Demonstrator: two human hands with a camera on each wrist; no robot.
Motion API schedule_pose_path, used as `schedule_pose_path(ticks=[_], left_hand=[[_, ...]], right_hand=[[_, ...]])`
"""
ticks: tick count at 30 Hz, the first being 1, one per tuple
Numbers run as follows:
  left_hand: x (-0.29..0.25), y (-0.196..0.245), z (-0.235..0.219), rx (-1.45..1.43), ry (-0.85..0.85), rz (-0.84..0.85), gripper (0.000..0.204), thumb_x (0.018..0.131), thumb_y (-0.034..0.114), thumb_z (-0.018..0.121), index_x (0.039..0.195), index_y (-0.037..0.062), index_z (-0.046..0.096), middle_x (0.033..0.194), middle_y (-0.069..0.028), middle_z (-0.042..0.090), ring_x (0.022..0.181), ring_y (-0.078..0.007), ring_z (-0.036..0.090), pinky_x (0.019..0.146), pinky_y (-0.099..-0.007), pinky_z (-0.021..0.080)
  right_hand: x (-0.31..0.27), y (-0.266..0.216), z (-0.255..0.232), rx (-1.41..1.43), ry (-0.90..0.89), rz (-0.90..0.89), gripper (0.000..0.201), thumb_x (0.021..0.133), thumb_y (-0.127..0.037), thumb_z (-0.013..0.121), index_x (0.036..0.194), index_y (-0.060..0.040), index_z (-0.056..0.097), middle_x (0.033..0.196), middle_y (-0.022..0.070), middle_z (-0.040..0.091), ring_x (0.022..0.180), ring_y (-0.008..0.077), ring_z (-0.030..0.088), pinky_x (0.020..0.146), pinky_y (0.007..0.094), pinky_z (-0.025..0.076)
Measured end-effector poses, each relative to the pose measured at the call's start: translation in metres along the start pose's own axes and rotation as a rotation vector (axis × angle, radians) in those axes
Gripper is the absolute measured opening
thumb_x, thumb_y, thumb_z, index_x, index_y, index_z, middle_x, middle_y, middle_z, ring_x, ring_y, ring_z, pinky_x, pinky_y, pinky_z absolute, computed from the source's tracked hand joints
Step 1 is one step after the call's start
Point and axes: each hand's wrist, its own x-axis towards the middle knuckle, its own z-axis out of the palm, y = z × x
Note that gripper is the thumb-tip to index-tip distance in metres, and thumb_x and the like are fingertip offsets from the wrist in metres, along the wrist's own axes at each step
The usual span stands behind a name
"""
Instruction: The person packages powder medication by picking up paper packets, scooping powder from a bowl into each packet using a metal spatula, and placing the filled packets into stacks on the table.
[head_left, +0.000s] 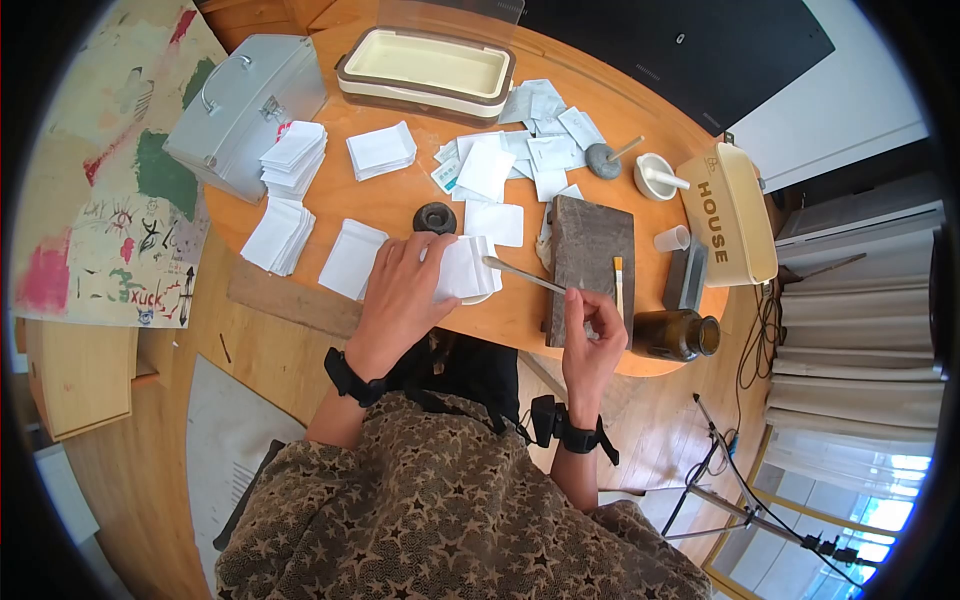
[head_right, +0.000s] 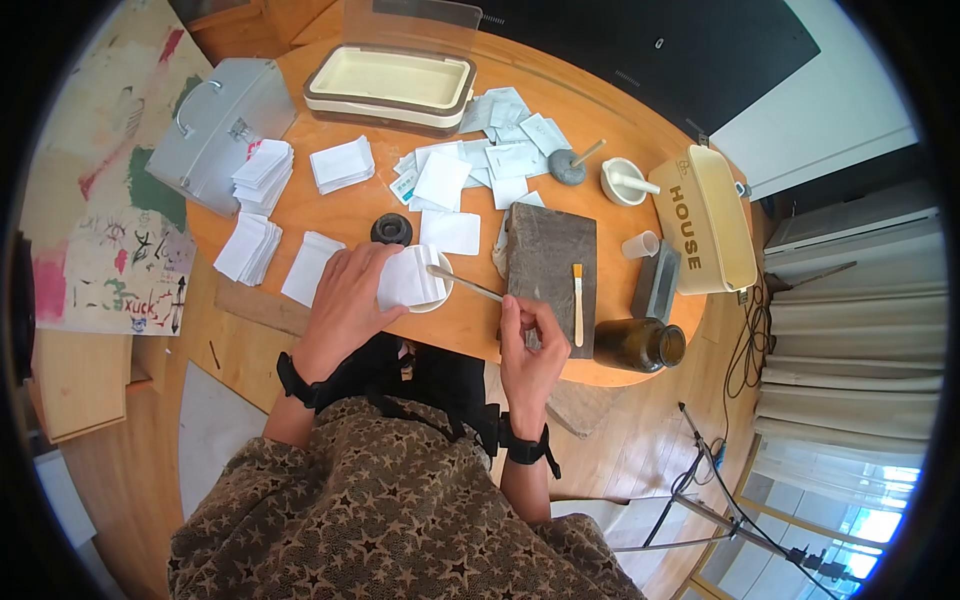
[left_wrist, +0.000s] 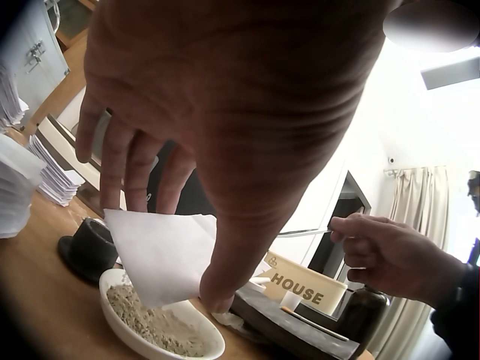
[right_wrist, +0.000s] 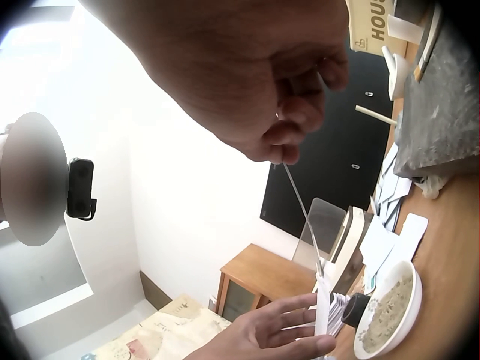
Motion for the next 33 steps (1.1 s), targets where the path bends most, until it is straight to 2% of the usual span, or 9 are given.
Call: schedule_pose_path(ticks=[10, 13, 15, 18, 21, 25, 27, 28, 33], left_hand=[[0.002, 0.005, -0.001, -0.054, -0.02, -0.001, 0.072, 0.072, 0.014, 0.085, 0.135, 0.0056, 0.051, 0.13, -0.0158, 0.057, 0.12, -0.0377, 0.052, 0.109, -0.0461, 0.039], [0.003, 0.008, 0.0, -0.078, -0.036, -0.007, 0.072, 0.072, 0.015, 0.085, 0.135, 0.0063, 0.051, 0.13, -0.0159, 0.057, 0.119, -0.0382, 0.052, 0.109, -0.0464, 0.039], [0.003, 0.008, 0.003, -0.055, -0.035, 0.005, 0.072, 0.073, 0.015, 0.084, 0.136, 0.0069, 0.051, 0.13, -0.0156, 0.057, 0.12, -0.039, 0.052, 0.109, -0.0474, 0.039], [0.002, 0.007, 0.005, -0.051, -0.031, 0.005, 0.072, 0.074, 0.016, 0.084, 0.137, 0.0074, 0.051, 0.131, -0.0157, 0.057, 0.123, -0.0383, 0.052, 0.112, -0.0479, 0.037], [0.002, 0.005, 0.005, -0.037, -0.041, -0.012, 0.073, 0.075, 0.017, 0.084, 0.139, 0.007, 0.05, 0.133, -0.0161, 0.056, 0.126, -0.0367, 0.052, 0.114, -0.048, 0.035], [0.003, 0.002, 0.005, -0.022, -0.022, 0.001, 0.073, 0.076, 0.018, 0.083, 0.14, 0.0062, 0.049, 0.134, -0.0163, 0.057, 0.126, -0.0353, 0.052, 0.116, -0.0481, 0.034], [0.002, 0.001, 0.005, -0.027, -0.005, 0.005, 0.074, 0.077, 0.019, 0.083, 0.14, 0.0056, 0.048, 0.134, -0.0162, 0.057, 0.126, -0.0356, 0.053, 0.116, -0.0485, 0.034], [0.002, 0.001, 0.005, -0.027, -0.004, 0.005, 0.074, 0.077, 0.019, 0.083, 0.14, 0.0056, 0.048, 0.134, -0.0162, 0.057, 0.126, -0.0356, 0.053, 0.116, -0.0485, 0.034], [0.0, 0.001, 0.003, 0.014, -0.007, -0.022, 0.074, 0.079, 0.022, 0.082, 0.142, 0.0055, 0.047, 0.136, -0.0169, 0.057, 0.128, -0.0346, 0.053, 0.116, -0.0497, 0.034]], right_hand=[[-0.001, 0.004, 0.002, -0.001, -0.014, 0.021, 0.016, 0.097, -0.013, 0.071, 0.09, 0.0014, 0.069, 0.067, 0.0005, 0.057, 0.064, 0.0062, 0.048, 0.059, 0.0234, 0.039], [-0.002, 0.009, 0.005, -0.064, -0.031, -0.065, 0.011, 0.094, -0.011, 0.073, 0.091, -0.0007, 0.071, 0.069, 0.0041, 0.061, 0.062, 0.0106, 0.051, 0.059, 0.0258, 0.04], [-0.002, 0.01, 0.006, -0.147, -0.092, -0.264, 0.005, 0.091, -0.008, 0.075, 0.092, -0.0032, 0.073, 0.073, 0.0072, 0.065, 0.06, 0.0172, 0.053, 0.061, 0.0294, 0.041], [-0.002, 0.008, 0.004, -0.233, -0.096, -0.33, 0.004, 0.089, -0.006, 0.076, 0.092, -0.004, 0.074, 0.075, 0.0077, 0.067, 0.059, 0.021, 0.054, 0.063, 0.0322, 0.042], [-0.001, 0.007, 0.002, -0.253, -0.048, -0.364, 0.005, 0.089, -0.006, 0.076, 0.092, -0.0033, 0.074, 0.075, 0.0068, 0.068, 0.059, 0.0198, 0.053, 0.063, 0.0319, 0.041], [-0.002, 0.012, 0.003, -0.189, -0.009, -0.303, 0.005, 0.09, -0.008, 0.076, 0.092, -0.0033, 0.074, 0.074, 0.0065, 0.068, 0.06, 0.0182, 0.054, 0.063, 0.031, 0.042], [-0.003, 0.012, 0.002, -0.139, 0.035, -0.179, 0.007, 0.092, -0.009, 0.076, 0.092, -0.0023, 0.073, 0.071, 0.0065, 0.067, 0.061, 0.0155, 0.055, 0.059, 0.0291, 0.043], [-0.002, 0.011, 0.002, -0.139, 0.035, -0.18, 0.007, 0.092, -0.009, 0.076, 0.092, -0.0023, 0.073, 0.071, 0.0065, 0.067, 0.061, 0.0155, 0.055, 0.059, 0.0291, 0.043], [-0.002, 0.004, -0.002, -0.043, 0.034, -0.063, 0.013, 0.096, -0.011, 0.072, 0.093, 0.0015, 0.071, 0.066, 0.002, 0.06, 0.063, 0.0086, 0.053, 0.056, 0.0255, 0.04]])
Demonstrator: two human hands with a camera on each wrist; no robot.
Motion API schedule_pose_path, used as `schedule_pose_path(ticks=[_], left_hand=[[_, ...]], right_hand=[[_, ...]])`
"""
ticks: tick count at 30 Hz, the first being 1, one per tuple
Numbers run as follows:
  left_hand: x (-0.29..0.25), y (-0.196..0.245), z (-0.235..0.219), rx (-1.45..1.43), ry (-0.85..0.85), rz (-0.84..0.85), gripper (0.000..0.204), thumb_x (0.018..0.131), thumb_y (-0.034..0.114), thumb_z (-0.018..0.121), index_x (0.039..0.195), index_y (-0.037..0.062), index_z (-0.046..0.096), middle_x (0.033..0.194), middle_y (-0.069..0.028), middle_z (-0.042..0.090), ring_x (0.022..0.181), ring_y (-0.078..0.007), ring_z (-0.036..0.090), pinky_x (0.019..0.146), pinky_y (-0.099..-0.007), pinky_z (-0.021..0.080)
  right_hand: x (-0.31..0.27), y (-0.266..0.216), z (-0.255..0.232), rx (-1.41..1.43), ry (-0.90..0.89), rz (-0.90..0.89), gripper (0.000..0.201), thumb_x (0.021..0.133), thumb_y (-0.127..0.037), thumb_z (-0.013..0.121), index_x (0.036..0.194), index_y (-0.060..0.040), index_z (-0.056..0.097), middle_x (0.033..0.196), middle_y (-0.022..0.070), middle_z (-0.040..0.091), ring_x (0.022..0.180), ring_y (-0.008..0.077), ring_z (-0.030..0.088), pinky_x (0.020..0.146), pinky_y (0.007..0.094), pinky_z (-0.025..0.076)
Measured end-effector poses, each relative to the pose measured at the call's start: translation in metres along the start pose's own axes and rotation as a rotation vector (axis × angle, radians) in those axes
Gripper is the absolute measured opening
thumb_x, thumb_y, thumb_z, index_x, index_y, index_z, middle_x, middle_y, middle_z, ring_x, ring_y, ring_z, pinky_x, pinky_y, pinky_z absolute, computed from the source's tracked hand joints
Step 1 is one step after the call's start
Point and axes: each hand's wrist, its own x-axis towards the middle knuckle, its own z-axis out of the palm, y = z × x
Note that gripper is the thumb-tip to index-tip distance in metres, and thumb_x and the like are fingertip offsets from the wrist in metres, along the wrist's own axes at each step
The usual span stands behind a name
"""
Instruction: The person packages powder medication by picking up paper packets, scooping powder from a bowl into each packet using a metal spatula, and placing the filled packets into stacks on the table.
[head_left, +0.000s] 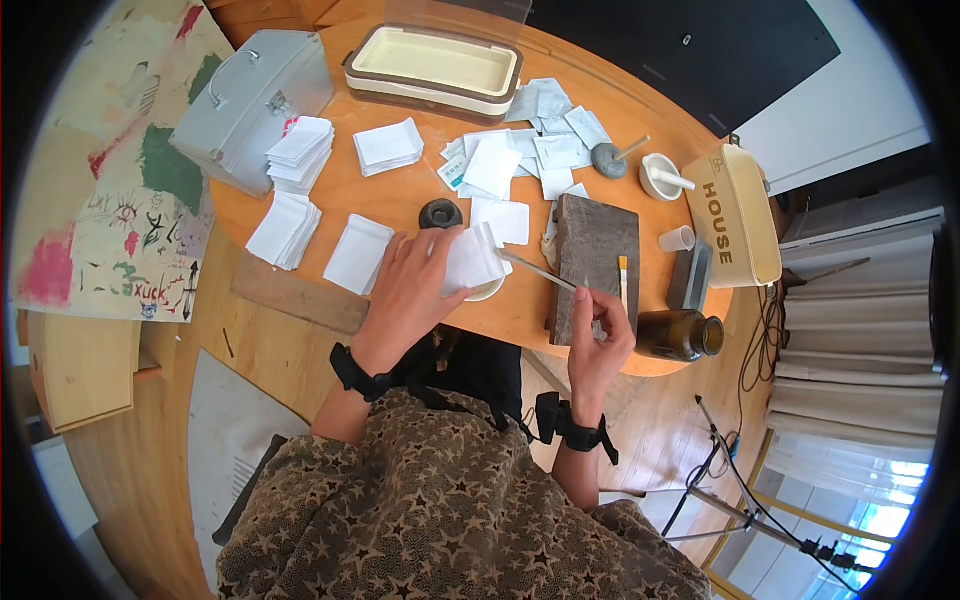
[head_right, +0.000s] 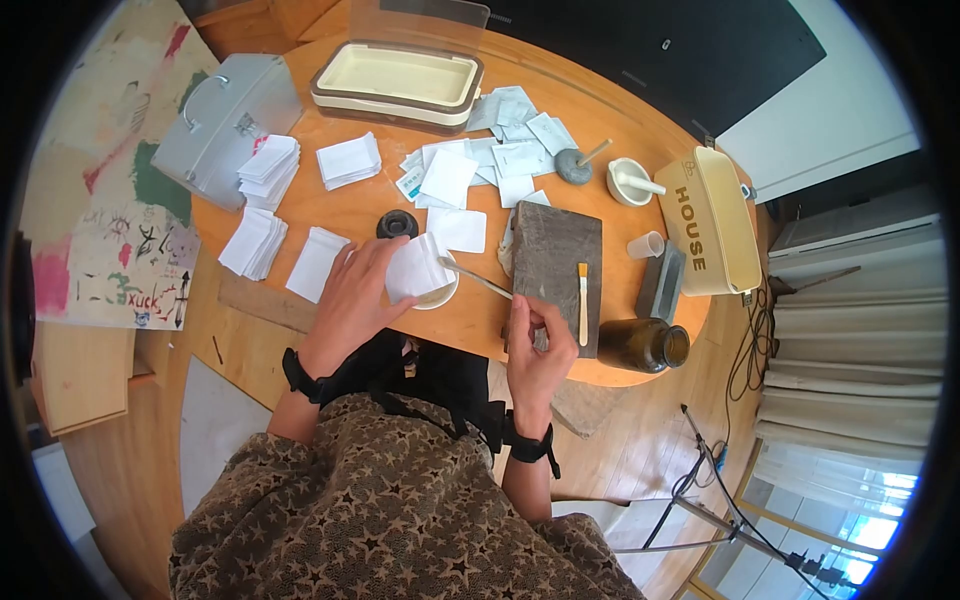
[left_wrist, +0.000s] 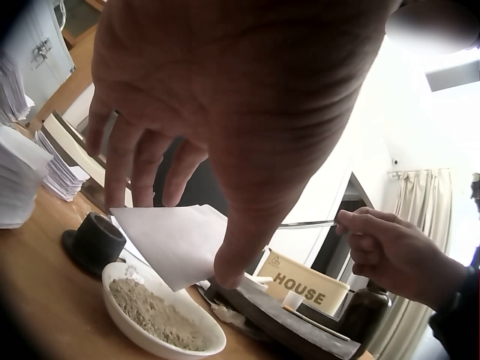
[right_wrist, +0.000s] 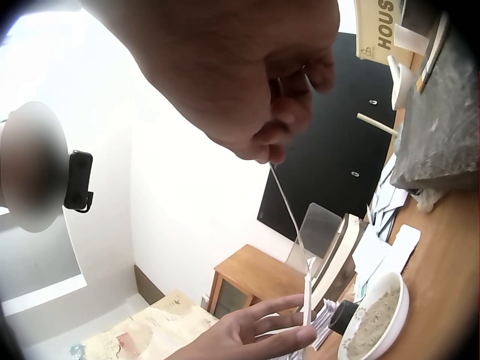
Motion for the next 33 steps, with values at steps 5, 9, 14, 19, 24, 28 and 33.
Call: schedule_pose_path(ticks=[5, 9, 14, 19, 24, 28, 33], left_hand=[[-0.003, -0.001, -0.002, 0.026, -0.001, -0.036, 0.074, 0.08, 0.023, 0.081, 0.143, 0.0062, 0.046, 0.135, -0.0173, 0.059, 0.127, -0.0338, 0.055, 0.116, -0.0508, 0.033], [-0.005, -0.002, -0.003, 0.042, -0.005, -0.056, 0.074, 0.081, 0.024, 0.081, 0.144, 0.0064, 0.046, 0.134, -0.0178, 0.06, 0.126, -0.033, 0.056, 0.117, -0.0515, 0.032], [-0.007, 0.001, -0.004, 0.031, -0.024, -0.06, 0.074, 0.081, 0.023, 0.082, 0.143, 0.0064, 0.046, 0.135, -0.0174, 0.059, 0.127, -0.0328, 0.055, 0.117, -0.0518, 0.031], [-0.006, 0.005, -0.007, 0.006, -0.04, -0.053, 0.075, 0.08, 0.022, 0.082, 0.144, 0.0067, 0.045, 0.136, -0.0171, 0.058, 0.128, -0.0328, 0.055, 0.118, -0.0522, 0.03], [-0.005, 0.006, -0.005, -0.025, -0.048, -0.023, 0.075, 0.08, 0.022, 0.082, 0.143, 0.0071, 0.045, 0.136, -0.017, 0.058, 0.129, -0.033, 0.054, 0.118, -0.0538, 0.031], [-0.004, 0.008, -0.004, -0.054, -0.032, -0.001, 0.074, 0.08, 0.022, 0.082, 0.143, 0.0076, 0.045, 0.136, -0.0167, 0.058, 0.129, -0.0334, 0.054, 0.118, -0.0546, 0.032], [-0.004, 0.008, -0.004, -0.085, -0.025, -0.002, 0.074, 0.08, 0.022, 0.082, 0.143, 0.0086, 0.045, 0.137, -0.0158, 0.057, 0.129, -0.0334, 0.054, 0.117, -0.0558, 0.032]], right_hand=[[0.002, 0.005, 0.001, 0.027, 0.036, -0.011, 0.016, 0.097, -0.014, 0.071, 0.092, 0.0015, 0.07, 0.066, -0.0004, 0.056, 0.064, 0.0071, 0.049, 0.059, 0.0249, 0.039], [0.001, 0.006, 0.001, 0.045, 0.045, 0.01, 0.016, 0.097, -0.015, 0.071, 0.092, 0.0007, 0.07, 0.066, -0.0005, 0.057, 0.064, 0.0071, 0.048, 0.062, 0.0253, 0.039], [0.001, 0.005, 0.001, 0.025, 0.034, 0.021, 0.016, 0.097, -0.015, 0.071, 0.092, 0.0004, 0.07, 0.067, -0.0002, 0.057, 0.064, 0.0072, 0.048, 0.061, 0.0249, 0.039], [0.0, 0.006, 0.001, 0.028, 0.029, 0.027, 0.016, 0.097, -0.015, 0.071, 0.092, 0.0001, 0.07, 0.068, 0.0001, 0.058, 0.064, 0.0072, 0.049, 0.06, 0.025, 0.039], [-0.001, -0.001, 0.0, 0.03, -0.021, 0.038, 0.011, 0.096, -0.011, 0.071, 0.094, -0.0005, 0.071, 0.07, 0.0023, 0.061, 0.064, 0.0088, 0.053, 0.059, 0.0255, 0.041], [0.0, 0.009, 0.003, -0.056, -0.026, -0.145, 0.005, 0.092, -0.008, 0.074, 0.095, -0.0037, 0.073, 0.07, 0.0047, 0.062, 0.061, 0.0148, 0.052, 0.059, 0.0289, 0.041], [-0.001, 0.006, 0.001, -0.221, -0.046, -0.438, 0.013, 0.084, -0.003, 0.078, 0.095, -0.0092, 0.076, 0.066, 0.0039, 0.055, 0.059, 0.0227, 0.043, 0.061, 0.0352, 0.036]])
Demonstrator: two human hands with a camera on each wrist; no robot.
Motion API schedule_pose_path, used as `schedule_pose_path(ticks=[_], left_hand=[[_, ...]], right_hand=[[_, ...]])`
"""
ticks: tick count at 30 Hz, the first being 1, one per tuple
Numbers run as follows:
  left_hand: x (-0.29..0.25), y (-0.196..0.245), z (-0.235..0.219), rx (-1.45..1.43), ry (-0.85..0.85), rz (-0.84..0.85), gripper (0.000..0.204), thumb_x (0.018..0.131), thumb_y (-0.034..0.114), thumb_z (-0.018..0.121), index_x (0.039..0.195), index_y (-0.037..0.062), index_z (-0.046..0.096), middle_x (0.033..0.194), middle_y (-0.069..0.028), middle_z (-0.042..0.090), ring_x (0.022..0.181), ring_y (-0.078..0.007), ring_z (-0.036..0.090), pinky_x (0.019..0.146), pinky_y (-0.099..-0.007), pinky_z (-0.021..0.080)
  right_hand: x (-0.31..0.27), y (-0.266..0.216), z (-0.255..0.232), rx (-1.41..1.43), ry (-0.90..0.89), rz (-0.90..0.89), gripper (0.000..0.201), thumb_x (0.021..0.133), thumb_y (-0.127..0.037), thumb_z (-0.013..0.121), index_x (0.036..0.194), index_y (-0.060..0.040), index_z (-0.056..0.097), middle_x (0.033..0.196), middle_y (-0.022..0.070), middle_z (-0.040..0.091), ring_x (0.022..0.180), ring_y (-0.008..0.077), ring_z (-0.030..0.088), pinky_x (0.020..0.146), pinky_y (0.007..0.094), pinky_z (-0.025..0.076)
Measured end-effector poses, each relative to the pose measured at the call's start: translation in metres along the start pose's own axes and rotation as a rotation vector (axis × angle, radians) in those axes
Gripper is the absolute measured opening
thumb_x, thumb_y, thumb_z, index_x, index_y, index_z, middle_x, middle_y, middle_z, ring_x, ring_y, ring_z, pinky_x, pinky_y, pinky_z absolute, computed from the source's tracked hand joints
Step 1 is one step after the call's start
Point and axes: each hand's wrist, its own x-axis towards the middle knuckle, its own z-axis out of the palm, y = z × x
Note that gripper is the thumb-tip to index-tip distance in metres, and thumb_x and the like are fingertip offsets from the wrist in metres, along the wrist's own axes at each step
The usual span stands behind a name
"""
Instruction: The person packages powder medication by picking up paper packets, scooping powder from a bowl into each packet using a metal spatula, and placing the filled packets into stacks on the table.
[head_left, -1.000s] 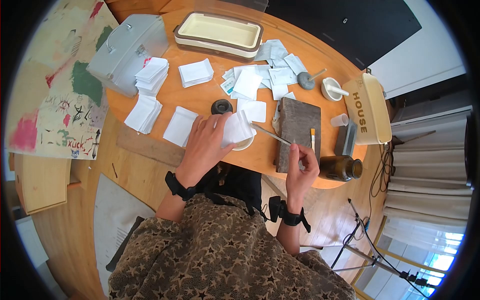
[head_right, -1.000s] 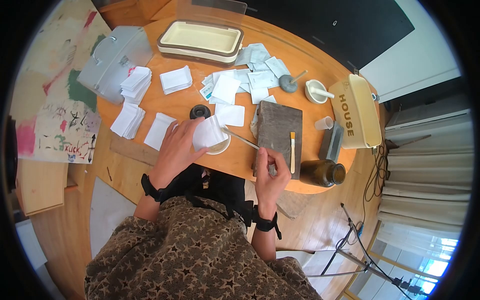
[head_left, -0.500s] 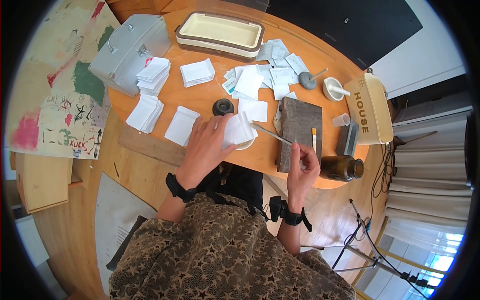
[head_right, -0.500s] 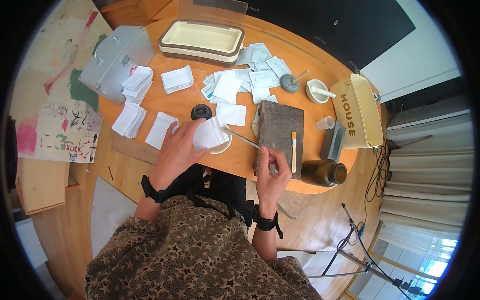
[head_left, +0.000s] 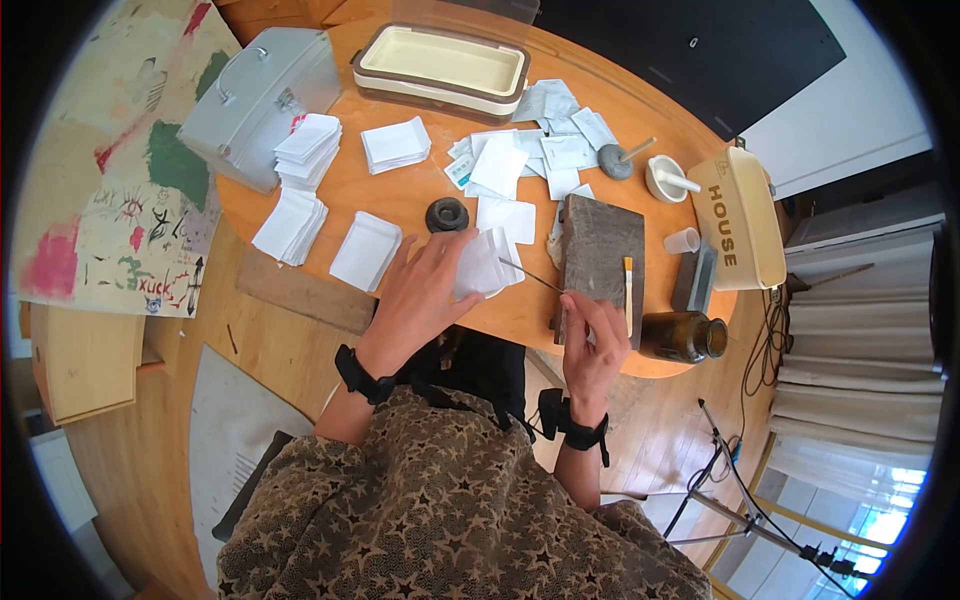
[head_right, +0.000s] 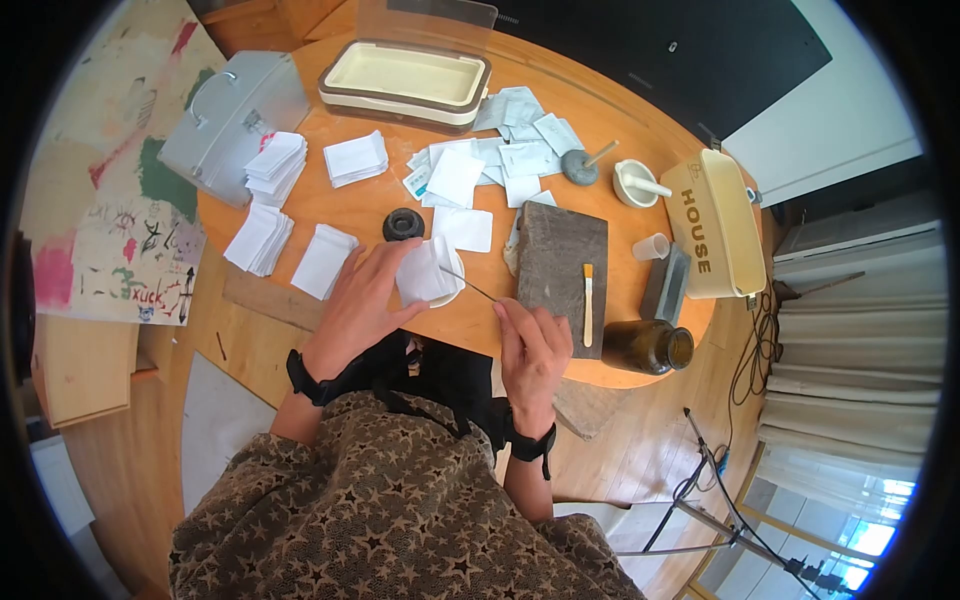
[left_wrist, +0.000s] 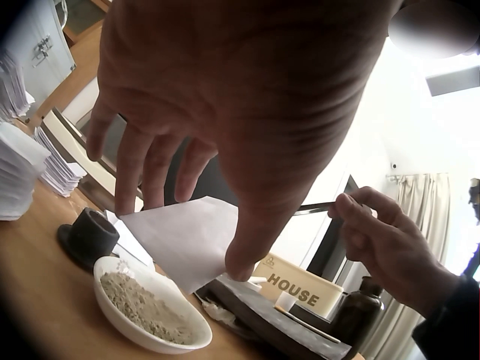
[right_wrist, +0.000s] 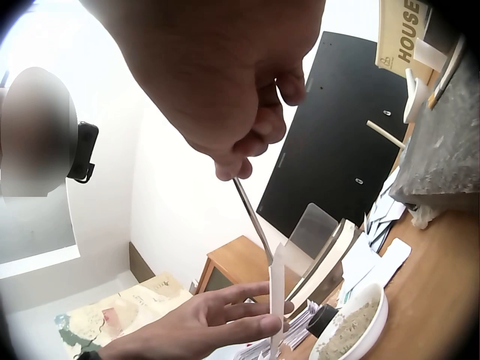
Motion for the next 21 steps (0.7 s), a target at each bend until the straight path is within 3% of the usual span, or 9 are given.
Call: schedule_pose_path(ticks=[4, 7, 9, 16, 19, 21], left_hand=[[0.001, -0.001, -0.001, 0.021, 0.008, 0.004, 0.074, 0.08, 0.022, 0.082, 0.143, 0.0087, 0.045, 0.137, -0.0155, 0.057, 0.129, -0.033, 0.054, 0.116, -0.0557, 0.033], [-0.001, -0.003, -0.002, 0.02, 0.014, -0.012, 0.075, 0.08, 0.022, 0.082, 0.144, 0.0087, 0.045, 0.137, -0.0155, 0.058, 0.128, -0.0324, 0.055, 0.116, -0.055, 0.033], [0.0, -0.005, -0.002, 0.051, 0.041, -0.019, 0.075, 0.08, 0.023, 0.082, 0.144, 0.0088, 0.045, 0.136, -0.0159, 0.059, 0.127, -0.0323, 0.056, 0.116, -0.0546, 0.033], [-0.003, -0.012, -0.007, 0.12, 0.087, -0.055, 0.075, 0.081, 0.027, 0.081, 0.144, 0.0093, 0.045, 0.132, -0.0159, 0.063, 0.123, -0.0329, 0.059, 0.115, -0.0532, 0.033], [-0.005, -0.017, -0.021, 0.154, 0.101, -0.156, 0.074, 0.081, 0.03, 0.081, 0.144, 0.0106, 0.047, 0.129, -0.0157, 0.065, 0.122, -0.0331, 0.06, 0.115, -0.0519, 0.034], [-0.009, -0.025, -0.031, 0.238, 0.089, -0.32, 0.073, 0.08, 0.031, 0.08, 0.144, 0.0124, 0.048, 0.127, -0.0157, 0.066, 0.121, -0.0331, 0.061, 0.114, -0.0509, 0.035]], right_hand=[[0.003, 0.0, -0.001, -0.066, -0.066, -0.07, 0.013, 0.084, -0.004, 0.078, 0.095, -0.0093, 0.076, 0.066, 0.0034, 0.054, 0.059, 0.0215, 0.043, 0.06, 0.0343, 0.036], [0.002, 0.0, 0.002, 0.009, 0.039, -0.012, 0.009, 0.086, -0.005, 0.078, 0.094, -0.009, 0.076, 0.066, 0.0023, 0.057, 0.058, 0.0195, 0.044, 0.06, 0.0331, 0.036], [0.003, -0.001, 0.001, 0.116, 0.101, 0.129, 0.005, 0.088, -0.006, 0.077, 0.093, -0.0066, 0.075, 0.068, 0.0027, 0.062, 0.059, 0.0172, 0.047, 0.059, 0.0315, 0.039], [0.004, -0.002, 0.0, 0.243, 0.115, 0.355, 0.011, 0.095, -0.009, 0.072, 0.093, 0.0015, 0.072, 0.068, 0.0036, 0.062, 0.063, 0.0098, 0.051, 0.059, 0.0271, 0.041], [0.004, 0.001, 0.0, 0.245, 0.122, 0.376, 0.014, 0.097, -0.011, 0.07, 0.093, 0.0026, 0.071, 0.068, 0.0023, 0.061, 0.064, 0.0077, 0.05, 0.06, 0.0255, 0.041], [0.002, 0.003, 0.0, 0.234, 0.107, 0.395, 0.015, 0.097, -0.012, 0.071, 0.093, 0.0023, 0.071, 0.069, 0.002, 0.06, 0.064, 0.0078, 0.05, 0.06, 0.0254, 0.041]])
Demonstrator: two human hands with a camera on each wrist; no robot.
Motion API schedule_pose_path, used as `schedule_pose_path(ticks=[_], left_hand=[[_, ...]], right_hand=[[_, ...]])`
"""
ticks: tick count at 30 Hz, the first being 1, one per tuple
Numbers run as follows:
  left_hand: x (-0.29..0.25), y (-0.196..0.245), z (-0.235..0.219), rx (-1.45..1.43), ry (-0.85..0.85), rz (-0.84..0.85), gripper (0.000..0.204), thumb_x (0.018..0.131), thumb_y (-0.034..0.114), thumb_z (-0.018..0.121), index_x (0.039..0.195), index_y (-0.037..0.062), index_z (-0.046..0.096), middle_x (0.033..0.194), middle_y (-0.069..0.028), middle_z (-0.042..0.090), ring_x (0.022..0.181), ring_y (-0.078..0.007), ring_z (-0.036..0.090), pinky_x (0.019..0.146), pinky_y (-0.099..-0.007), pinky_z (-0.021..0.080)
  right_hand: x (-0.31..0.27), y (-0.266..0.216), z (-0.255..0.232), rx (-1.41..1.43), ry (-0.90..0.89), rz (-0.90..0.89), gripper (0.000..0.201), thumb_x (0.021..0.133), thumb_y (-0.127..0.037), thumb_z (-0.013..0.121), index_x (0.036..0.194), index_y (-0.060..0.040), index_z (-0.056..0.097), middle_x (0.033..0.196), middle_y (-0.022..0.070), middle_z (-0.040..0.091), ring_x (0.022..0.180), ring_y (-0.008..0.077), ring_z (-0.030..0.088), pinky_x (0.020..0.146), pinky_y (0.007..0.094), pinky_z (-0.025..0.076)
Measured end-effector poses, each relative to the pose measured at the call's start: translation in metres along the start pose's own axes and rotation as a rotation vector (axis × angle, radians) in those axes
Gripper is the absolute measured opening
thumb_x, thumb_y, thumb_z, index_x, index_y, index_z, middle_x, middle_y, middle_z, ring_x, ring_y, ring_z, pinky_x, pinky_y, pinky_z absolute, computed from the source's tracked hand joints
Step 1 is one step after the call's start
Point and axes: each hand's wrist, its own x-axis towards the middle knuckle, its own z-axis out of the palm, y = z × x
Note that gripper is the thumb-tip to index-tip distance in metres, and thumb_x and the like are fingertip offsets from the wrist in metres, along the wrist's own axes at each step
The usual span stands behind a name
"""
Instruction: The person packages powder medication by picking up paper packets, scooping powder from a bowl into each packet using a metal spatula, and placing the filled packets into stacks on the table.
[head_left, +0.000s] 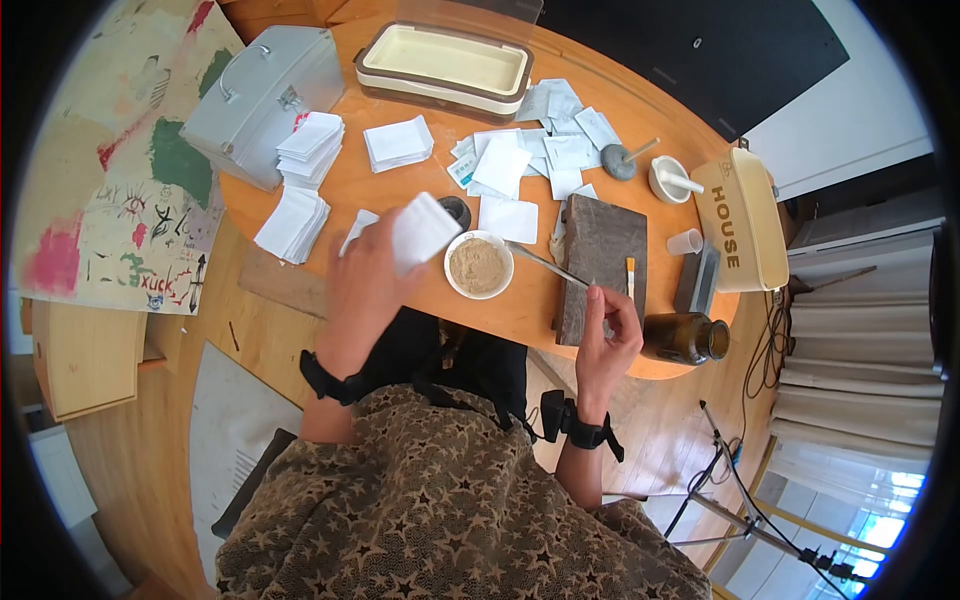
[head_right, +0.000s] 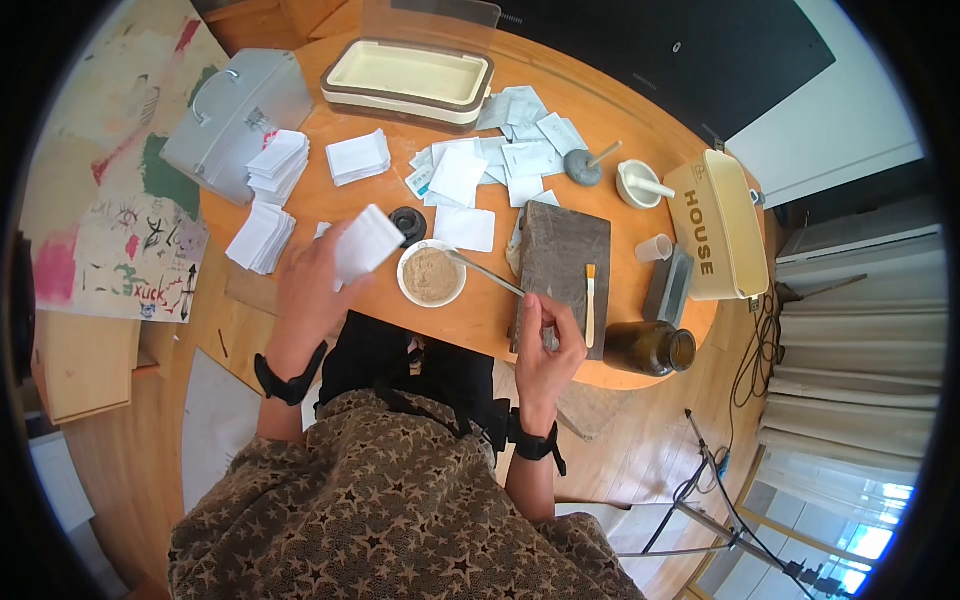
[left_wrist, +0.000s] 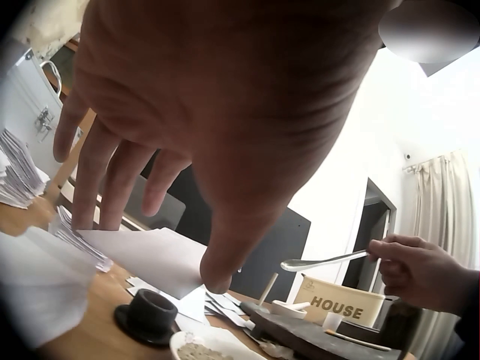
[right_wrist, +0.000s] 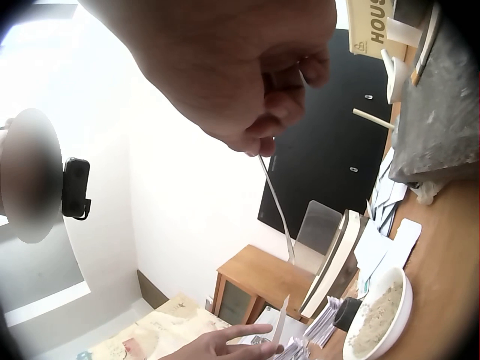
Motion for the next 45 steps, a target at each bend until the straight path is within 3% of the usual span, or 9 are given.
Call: schedule_pose_path(ticks=[4, 5, 11, 18, 21, 45], left_hand=[[-0.005, -0.029, -0.003, 0.048, 0.007, -0.144, 0.071, 0.082, 0.032, 0.08, 0.143, 0.0132, 0.049, 0.128, -0.0164, 0.067, 0.123, -0.0339, 0.061, 0.11, -0.0541, 0.036], [-0.008, -0.03, -0.007, 0.093, 0.055, -0.126, 0.068, 0.082, 0.031, 0.08, 0.14, 0.0096, 0.051, 0.117, -0.0165, 0.071, 0.112, -0.0316, 0.067, 0.111, -0.0558, 0.036], [-0.012, -0.041, 0.001, 0.127, 0.07, -0.167, 0.065, 0.081, 0.035, 0.081, 0.133, 0.0061, 0.055, 0.116, -0.0162, 0.071, 0.11, -0.032, 0.067, 0.11, -0.057, 0.037], [-0.015, -0.052, 0.017, 0.141, 0.023, -0.129, 0.065, 0.08, 0.039, 0.082, 0.129, 0.0054, 0.057, 0.118, -0.0176, 0.069, 0.11, -0.0376, 0.066, 0.109, -0.058, 0.037], [-0.016, -0.055, 0.019, 0.126, 0.078, -0.092, 0.066, 0.079, 0.04, 0.082, 0.129, 0.0053, 0.057, 0.121, -0.0176, 0.067, 0.112, -0.0376, 0.065, 0.111, -0.0582, 0.036], [-0.012, -0.047, 0.013, 0.079, 0.036, -0.05, 0.061, 0.082, 0.038, 0.08, 0.13, 0.0078, 0.056, 0.13, -0.0117, 0.062, 0.122, -0.0306, 0.058, 0.112, -0.0539, 0.034]], right_hand=[[-0.001, 0.005, 0.003, -0.004, -0.025, 0.043, 0.015, 0.097, -0.013, 0.072, 0.093, 0.0021, 0.07, 0.069, 0.0015, 0.06, 0.065, 0.0077, 0.05, 0.061, 0.0252, 0.041], [-0.002, 0.006, 0.005, -0.001, -0.041, 0.062, 0.015, 0.097, -0.013, 0.072, 0.092, 0.0017, 0.07, 0.069, 0.0014, 0.059, 0.065, 0.0077, 0.05, 0.061, 0.0251, 0.041], [-0.004, 0.009, 0.012, -0.001, -0.092, 0.091, 0.016, 0.097, -0.015, 0.072, 0.092, 0.0006, 0.07, 0.069, 0.0007, 0.058, 0.066, 0.0076, 0.049, 0.06, 0.0244, 0.04], [-0.005, 0.018, 0.013, -0.024, -0.118, 0.125, 0.018, 0.097, -0.016, 0.072, 0.092, 0.001, 0.071, 0.069, 0.001, 0.058, 0.066, 0.0076, 0.049, 0.058, 0.0243, 0.04], [-0.005, 0.023, 0.016, -0.044, -0.132, 0.137, 0.018, 0.097, -0.016, 0.072, 0.092, 0.001, 0.07, 0.068, 0.0022, 0.059, 0.066, 0.0078, 0.049, 0.059, 0.0248, 0.041], [-0.002, 0.032, 0.033, -0.118, -0.164, 0.137, 0.016, 0.096, -0.013, 0.071, 0.092, 0.002, 0.07, 0.069, 0.0066, 0.062, 0.062, 0.009, 0.051, 0.058, 0.0268, 0.043]])
